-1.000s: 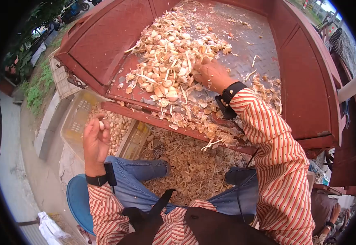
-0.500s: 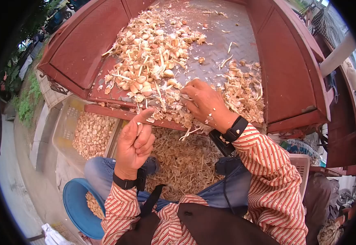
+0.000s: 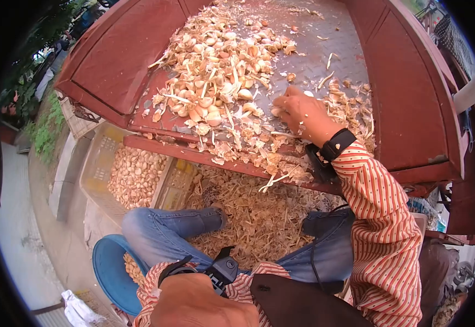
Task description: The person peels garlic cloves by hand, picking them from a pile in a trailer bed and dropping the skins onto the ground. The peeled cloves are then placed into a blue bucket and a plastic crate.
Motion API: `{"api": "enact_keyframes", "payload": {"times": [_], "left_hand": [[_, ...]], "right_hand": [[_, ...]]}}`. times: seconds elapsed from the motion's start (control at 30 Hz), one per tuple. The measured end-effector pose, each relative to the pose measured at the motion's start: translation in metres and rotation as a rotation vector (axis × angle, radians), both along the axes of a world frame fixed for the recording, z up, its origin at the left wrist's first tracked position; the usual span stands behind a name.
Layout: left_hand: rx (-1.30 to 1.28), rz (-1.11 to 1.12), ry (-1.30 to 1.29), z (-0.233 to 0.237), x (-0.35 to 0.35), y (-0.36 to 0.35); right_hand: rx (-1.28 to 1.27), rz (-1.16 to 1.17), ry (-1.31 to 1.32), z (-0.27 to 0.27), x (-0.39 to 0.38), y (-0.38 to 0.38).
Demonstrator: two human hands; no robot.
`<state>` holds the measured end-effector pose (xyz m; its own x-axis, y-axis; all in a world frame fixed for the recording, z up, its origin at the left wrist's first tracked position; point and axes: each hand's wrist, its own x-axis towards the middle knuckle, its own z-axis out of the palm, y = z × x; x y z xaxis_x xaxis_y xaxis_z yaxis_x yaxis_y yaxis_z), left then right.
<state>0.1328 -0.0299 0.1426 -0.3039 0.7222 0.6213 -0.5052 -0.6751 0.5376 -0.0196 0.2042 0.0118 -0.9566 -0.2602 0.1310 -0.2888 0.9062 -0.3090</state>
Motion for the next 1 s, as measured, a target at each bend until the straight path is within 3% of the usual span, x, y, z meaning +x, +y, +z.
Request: {"api": "enact_keyframes", "payload": {"times": [0.13,0.3,0.5,0.57,0.63,0.73,0.77,0.83,0.93,1.0], "left_hand": [[0.049,-0.126,0.068,-0.007,-0.003,-0.005],[0.091,-0.073,0.116,-0.006,0.006,-0.001],[0.097,0.051,0.196,-0.012,0.014,-0.005],[0.013,0.297,0.241,-0.010,0.010,-0.022],[-0.285,0.678,0.326,-0.006,-0.008,-0.058],[-0.956,1.710,0.153,-0.020,-0.053,-0.108],[-1.330,1.810,0.331,-0.035,-0.076,-0.149],[-1.680,2.028,1.101,-0.105,-0.109,-0.240],[-1.614,1.854,0.536,-0.114,-0.111,-0.220],[-1.303,1.478,0.031,-0.094,-0.106,-0.147]], "right_hand": [[0.014,0.145,-0.051,0.009,0.003,-0.004],[0.011,0.148,-0.023,0.013,0.025,-0.013],[-0.088,0.150,0.082,0.012,-0.008,-0.028],[-0.013,0.220,0.097,0.003,-0.026,-0.038],[0.051,0.254,0.046,-0.002,-0.042,-0.045],[-0.028,0.243,-0.041,-0.006,-0.054,-0.041],[-0.127,0.188,-0.127,0.002,-0.047,-0.043],[-0.377,0.121,-0.290,0.008,-0.033,-0.037],[-0.838,0.173,-0.391,-0.005,-0.019,-0.023],[-0.974,0.167,-0.407,0.008,-0.001,-0.030]]}}
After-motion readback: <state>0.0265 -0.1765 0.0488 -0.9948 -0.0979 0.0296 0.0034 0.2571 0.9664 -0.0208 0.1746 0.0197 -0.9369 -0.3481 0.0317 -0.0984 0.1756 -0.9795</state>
